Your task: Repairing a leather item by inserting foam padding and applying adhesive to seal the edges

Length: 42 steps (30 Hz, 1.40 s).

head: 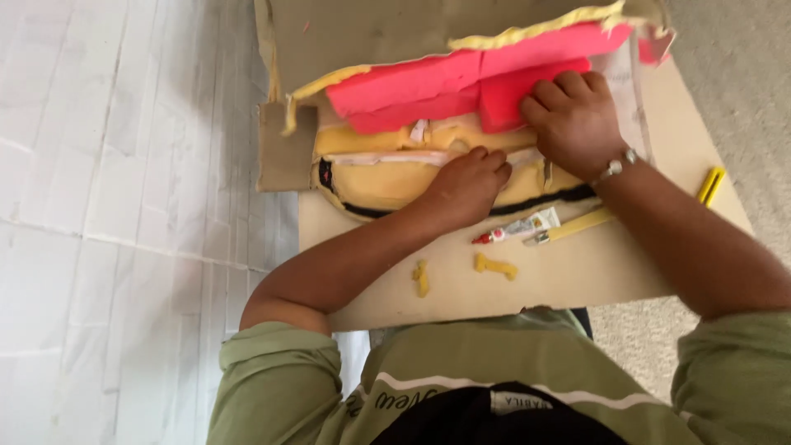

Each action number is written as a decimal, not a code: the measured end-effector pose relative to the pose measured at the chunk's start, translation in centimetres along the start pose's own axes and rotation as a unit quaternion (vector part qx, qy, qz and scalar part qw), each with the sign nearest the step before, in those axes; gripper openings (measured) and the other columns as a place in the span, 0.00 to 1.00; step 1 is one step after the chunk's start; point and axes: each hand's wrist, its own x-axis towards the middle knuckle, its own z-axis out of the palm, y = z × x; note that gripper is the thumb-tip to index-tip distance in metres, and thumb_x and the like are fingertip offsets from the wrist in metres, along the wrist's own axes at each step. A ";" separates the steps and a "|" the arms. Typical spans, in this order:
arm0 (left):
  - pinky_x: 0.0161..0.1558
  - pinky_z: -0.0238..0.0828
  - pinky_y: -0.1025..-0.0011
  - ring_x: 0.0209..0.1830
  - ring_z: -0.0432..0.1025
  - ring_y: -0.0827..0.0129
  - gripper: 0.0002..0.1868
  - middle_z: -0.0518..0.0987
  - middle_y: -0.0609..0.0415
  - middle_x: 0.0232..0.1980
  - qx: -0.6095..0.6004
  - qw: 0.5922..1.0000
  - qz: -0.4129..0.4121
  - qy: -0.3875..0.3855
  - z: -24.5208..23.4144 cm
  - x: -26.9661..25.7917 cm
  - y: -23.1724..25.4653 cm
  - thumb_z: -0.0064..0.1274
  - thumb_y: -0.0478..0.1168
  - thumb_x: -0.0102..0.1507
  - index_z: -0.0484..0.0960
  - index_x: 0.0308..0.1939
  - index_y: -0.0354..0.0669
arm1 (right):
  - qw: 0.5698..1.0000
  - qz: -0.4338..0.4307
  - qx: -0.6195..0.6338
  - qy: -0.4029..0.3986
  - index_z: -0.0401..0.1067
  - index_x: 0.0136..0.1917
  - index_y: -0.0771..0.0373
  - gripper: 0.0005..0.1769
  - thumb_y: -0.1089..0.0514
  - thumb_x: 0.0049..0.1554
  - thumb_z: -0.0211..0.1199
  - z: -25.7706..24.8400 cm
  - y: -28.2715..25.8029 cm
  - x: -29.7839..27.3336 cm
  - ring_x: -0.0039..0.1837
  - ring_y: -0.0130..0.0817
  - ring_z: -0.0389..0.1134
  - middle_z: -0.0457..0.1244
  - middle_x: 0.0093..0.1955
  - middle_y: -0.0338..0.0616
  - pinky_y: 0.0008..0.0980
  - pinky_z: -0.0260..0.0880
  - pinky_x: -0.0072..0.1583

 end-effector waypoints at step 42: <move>0.59 0.63 0.43 0.50 0.75 0.44 0.36 0.79 0.38 0.48 0.068 0.982 -0.164 0.069 4.6 -3.1 -2.5 0.47 0.65 0.63 0.80 0.54 0.33 | 0.982 -0.010 0.165 0.092 0.67 0.35 0.53 0.12 0.61 0.61 0.56 2.3 -7.0 5.0 0.33 0.39 0.64 0.55 0.30 0.34 0.38 0.63 0.38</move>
